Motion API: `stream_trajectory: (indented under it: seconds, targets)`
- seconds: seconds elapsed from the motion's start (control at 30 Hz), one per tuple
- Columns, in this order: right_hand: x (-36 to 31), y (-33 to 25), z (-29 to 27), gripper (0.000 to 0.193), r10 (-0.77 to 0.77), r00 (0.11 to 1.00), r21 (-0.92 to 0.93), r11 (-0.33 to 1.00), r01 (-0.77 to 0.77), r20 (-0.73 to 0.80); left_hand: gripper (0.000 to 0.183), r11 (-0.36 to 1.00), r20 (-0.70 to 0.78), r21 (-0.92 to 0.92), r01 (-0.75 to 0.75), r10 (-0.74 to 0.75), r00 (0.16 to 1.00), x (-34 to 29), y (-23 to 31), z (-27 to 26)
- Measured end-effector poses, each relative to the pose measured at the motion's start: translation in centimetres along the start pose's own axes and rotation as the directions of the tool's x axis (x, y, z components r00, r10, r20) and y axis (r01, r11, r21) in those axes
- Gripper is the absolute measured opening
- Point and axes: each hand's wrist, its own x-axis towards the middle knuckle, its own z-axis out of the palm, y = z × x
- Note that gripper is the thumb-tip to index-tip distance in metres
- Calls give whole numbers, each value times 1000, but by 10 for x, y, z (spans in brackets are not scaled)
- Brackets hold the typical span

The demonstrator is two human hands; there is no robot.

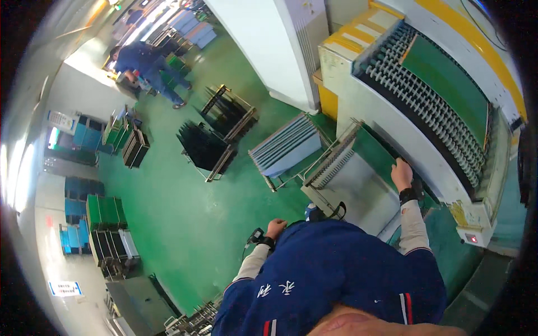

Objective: Loading and unloading flat panels into an industrial cleaning or processing machine and placing them on storage racks.

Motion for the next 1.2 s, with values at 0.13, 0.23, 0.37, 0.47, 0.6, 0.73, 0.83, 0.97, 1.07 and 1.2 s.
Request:
stream_trajectory:
  seconds: [0.13,0.23,0.37,0.47,0.6,0.73,0.83,0.97,1.07,1.2]
  targets:
    - [15,8,-2,18,60,993,-86,995,-52,97,44,999,-14,-11,40,-40,999,2,-11,8]
    - [21,5,-6,20,80,992,-111,991,-69,99,44,999,-12,-22,36,-37,999,1,-13,14]
    - [13,14,4,25,77,996,-155,985,-70,42,39,995,7,-84,54,-54,999,-1,-8,20]
    - [6,2,-11,27,61,991,-163,986,-41,121,38,996,-9,-57,69,-69,998,-2,-10,18]
    - [-18,9,-29,25,48,996,-129,991,-37,77,37,999,4,37,-34,34,999,-5,-9,10]
    - [-24,-7,-81,24,57,998,-132,990,-56,-2,38,998,29,58,-40,38,999,-2,-6,6]
    - [-15,-28,-143,25,96,995,-153,984,-97,-11,37,995,56,64,-73,70,996,6,5,12]
    - [1,-42,-191,27,14,992,-114,993,-28,-129,38,991,60,84,-104,99,993,24,8,9]
    - [8,-28,-218,30,46,970,-53,997,-61,-237,39,997,63,34,-66,64,996,38,3,6]
    - [4,14,-230,31,301,941,624,768,-143,-154,40,987,123,125,-103,88,989,64,23,0]
